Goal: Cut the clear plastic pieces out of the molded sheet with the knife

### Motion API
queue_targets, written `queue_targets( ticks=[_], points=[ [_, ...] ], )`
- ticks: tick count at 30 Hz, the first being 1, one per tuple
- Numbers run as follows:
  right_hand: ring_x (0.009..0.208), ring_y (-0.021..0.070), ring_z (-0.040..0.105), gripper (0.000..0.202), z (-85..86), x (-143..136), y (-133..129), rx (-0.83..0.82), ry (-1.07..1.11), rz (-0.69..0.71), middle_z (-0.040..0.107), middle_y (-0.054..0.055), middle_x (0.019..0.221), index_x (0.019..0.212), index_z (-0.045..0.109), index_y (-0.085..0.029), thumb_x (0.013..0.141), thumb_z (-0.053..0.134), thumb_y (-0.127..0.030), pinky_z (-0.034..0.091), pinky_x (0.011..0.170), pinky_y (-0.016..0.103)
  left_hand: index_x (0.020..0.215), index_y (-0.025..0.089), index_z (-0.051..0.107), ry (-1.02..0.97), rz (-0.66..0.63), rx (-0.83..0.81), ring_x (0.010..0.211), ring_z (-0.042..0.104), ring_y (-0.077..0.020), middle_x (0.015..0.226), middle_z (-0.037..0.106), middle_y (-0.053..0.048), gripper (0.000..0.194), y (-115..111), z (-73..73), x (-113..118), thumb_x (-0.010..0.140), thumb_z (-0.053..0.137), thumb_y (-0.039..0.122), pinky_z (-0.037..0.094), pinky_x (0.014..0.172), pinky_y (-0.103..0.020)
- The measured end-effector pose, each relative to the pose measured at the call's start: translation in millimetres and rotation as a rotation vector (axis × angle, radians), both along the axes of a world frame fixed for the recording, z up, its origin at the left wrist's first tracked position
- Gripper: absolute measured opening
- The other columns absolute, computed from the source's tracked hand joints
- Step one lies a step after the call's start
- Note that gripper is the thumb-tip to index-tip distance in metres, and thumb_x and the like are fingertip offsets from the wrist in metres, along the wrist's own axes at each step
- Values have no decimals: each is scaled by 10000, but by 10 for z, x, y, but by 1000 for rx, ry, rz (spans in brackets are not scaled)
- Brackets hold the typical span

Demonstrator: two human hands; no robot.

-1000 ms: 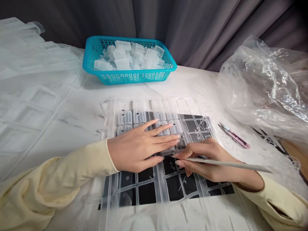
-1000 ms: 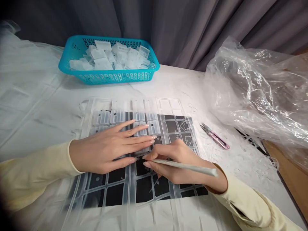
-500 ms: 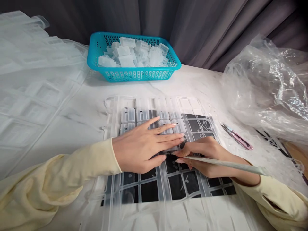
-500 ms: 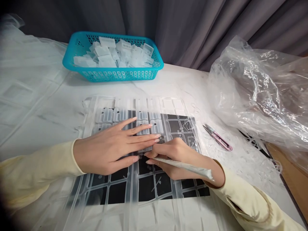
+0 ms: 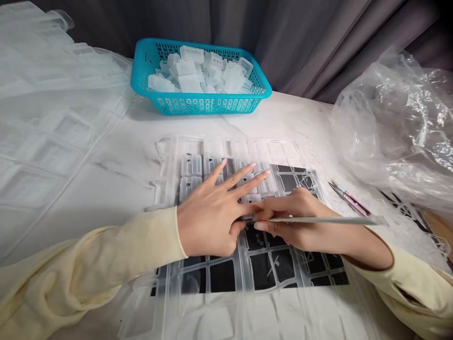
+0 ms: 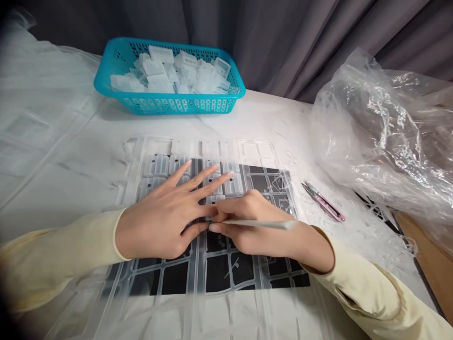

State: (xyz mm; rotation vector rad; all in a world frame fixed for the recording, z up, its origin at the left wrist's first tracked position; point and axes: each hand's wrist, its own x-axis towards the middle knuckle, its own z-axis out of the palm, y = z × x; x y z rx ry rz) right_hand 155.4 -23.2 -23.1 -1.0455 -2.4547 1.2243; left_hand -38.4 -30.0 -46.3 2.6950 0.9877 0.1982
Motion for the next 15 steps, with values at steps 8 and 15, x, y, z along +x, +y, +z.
queue_targets(
  ticks=[8,15],
  points=[
    [376,24,310,186,44,-30,28,-51,-34,-31,420,-72,447,606,528,-140,784,563,-98,270,403,173,1206,374,494,23,8,-39,1382,60,-237,1495,120,63,489,-4,-10,15,743,522,219,-49,1071,-570],
    [379,32,324,203,15,50,13,-48,-46,-56,416,-69,442,610,499,-152,803,560,-159,255,395,179,1273,420,404,50,9,-5,1383,34,-235,1495,106,66,604,-6,-9,25,719,524,213,-44,1064,-581]
  ],
)
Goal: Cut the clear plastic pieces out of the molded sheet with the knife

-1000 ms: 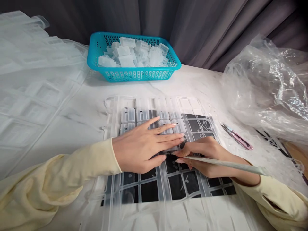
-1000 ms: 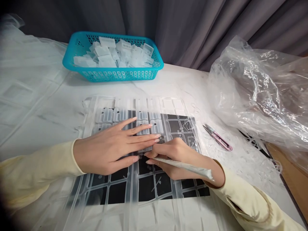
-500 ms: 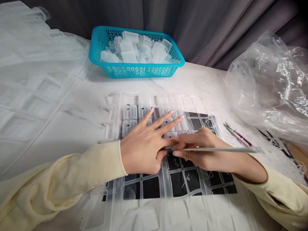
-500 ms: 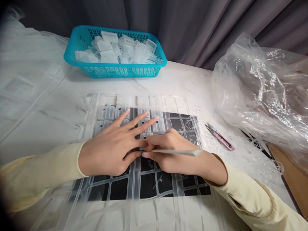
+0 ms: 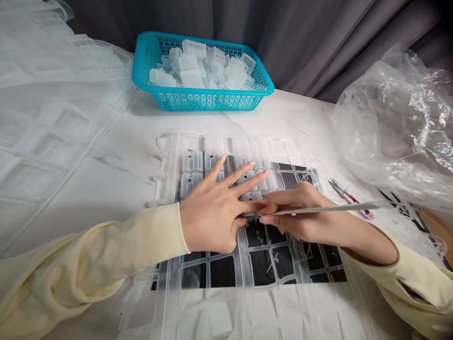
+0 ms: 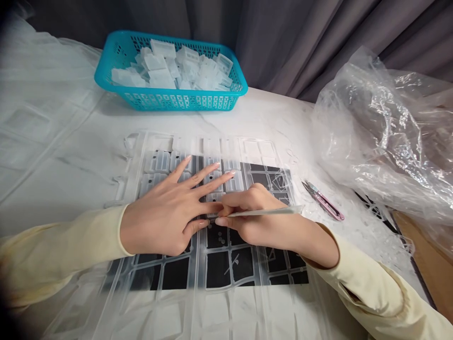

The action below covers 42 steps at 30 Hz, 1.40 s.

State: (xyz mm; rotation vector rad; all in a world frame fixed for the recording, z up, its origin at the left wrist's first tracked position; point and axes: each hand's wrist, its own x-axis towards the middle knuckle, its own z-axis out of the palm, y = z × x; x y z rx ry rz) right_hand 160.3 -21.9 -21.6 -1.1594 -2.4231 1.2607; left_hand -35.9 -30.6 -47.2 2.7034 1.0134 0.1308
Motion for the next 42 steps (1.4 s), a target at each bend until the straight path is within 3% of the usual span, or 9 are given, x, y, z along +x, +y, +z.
queue_targets(
  ticks=[22,29,36,42],
  points=[
    [349,35,385,256,-77,179,-37,-84,33,-93,480,-52,458,597,456,-160,835,539,-200,284,366,179,1334,408,312,52,1,26,1379,58,-262,1501,78,70,631,2,-13,-2,749,505,269,-32,1062,-576],
    [379,61,460,208,-93,161,-79,-53,212,-18,555,-23,490,670,547,-150,858,538,-239,346,385,186,1322,405,337,35,0,15,1372,99,-287,1500,97,74,607,7,-9,-10,751,506,288,32,1067,-564],
    [366,56,404,193,-216,28,-83,83,240,56,542,-24,489,691,567,-149,858,534,-240,300,378,195,1241,368,440,-10,3,-1,1370,115,-286,1494,140,75,504,6,-16,-13,749,511,281,17,1085,-544],
    [372,52,356,174,-230,4,-74,108,237,79,488,-37,482,723,583,-138,864,517,-216,277,374,197,1288,373,383,-6,3,-6,1376,93,-265,1495,135,63,565,1,-22,-15,747,517,282,9,1083,-558]
  ],
)
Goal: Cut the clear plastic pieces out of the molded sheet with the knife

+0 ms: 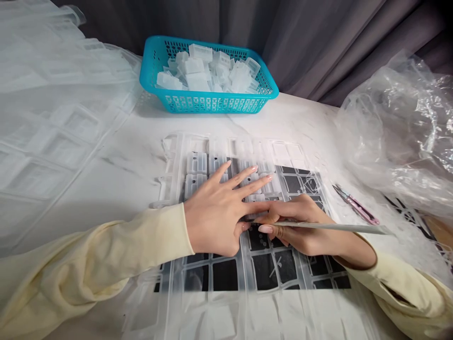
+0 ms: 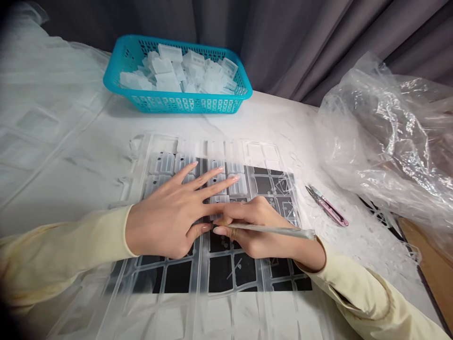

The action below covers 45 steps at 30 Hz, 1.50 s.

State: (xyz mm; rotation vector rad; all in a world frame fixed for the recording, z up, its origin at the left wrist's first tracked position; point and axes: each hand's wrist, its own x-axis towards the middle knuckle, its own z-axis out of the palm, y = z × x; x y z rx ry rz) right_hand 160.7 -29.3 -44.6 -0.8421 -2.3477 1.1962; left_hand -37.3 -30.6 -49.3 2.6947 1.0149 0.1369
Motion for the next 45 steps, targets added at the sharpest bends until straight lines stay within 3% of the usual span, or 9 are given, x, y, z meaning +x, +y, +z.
queue_targets(
  ticks=[6,13,25,30,32,34,37,41,45],
  points=[
    [388,48,325,212,22,2,-27,10,-83,-31,486,-36,489,664,535,-150,857,521,-238,260,389,203,1274,371,403,13,-5,0,1376,86,-270,1496,125,66,569,4,10,2,728,530,272,11,1079,-564],
    [399,52,403,234,17,34,-27,-35,-136,-79,516,-26,501,633,484,-157,853,517,-230,287,414,203,1246,381,439,17,-4,15,1375,87,-274,1496,125,70,540,-1,15,0,726,520,259,6,1073,-563],
    [377,49,405,256,-10,117,-30,-82,-106,-130,505,-44,471,598,439,-168,823,555,-202,295,407,198,1311,392,358,45,-5,19,1377,61,-274,1501,92,65,585,-3,13,-4,755,504,286,-4,1070,-565],
    [370,59,416,282,28,156,-49,-69,-119,-135,507,-33,456,583,421,-175,838,533,-217,301,395,203,1404,337,130,63,14,47,1380,20,-257,1506,60,25,781,-18,22,-11,729,519,279,18,1078,-551],
    [389,67,446,239,86,173,-64,-21,-94,-125,532,-24,484,625,476,-170,857,516,-213,333,409,205,1422,262,37,56,35,65,1381,-7,-243,1507,37,-17,846,-27,19,-16,726,518,280,30,1088,-527],
    [454,89,509,138,150,183,-74,80,-54,-101,592,3,580,787,559,-166,888,467,-187,387,455,217,1423,194,4,52,48,77,1380,-38,-231,1506,19,-57,869,-34,11,-20,727,516,290,33,1094,-509],
    [624,141,587,192,194,173,-70,277,0,-13,645,66,784,1005,543,-176,916,375,-147,453,555,265,1414,126,-1,58,60,90,1375,-82,-222,1502,4,-99,895,-39,-5,-22,711,525,302,17,1096,-504],
    [849,218,576,55,100,113,-60,477,-87,96,611,124,990,873,471,-184,882,443,-138,477,657,350,1398,50,-5,67,84,123,1370,-112,-215,1495,-5,-140,915,-50,-23,-19,695,517,316,-17,1100,-486],
    [1025,277,513,162,-36,43,-83,552,-214,58,527,169,1152,800,362,-195,854,496,-121,483,708,404,1381,-2,10,74,118,148,1364,-131,-223,1484,4,-190,920,-66,-35,-14,700,514,357,-51,1100,-463]
  ],
)
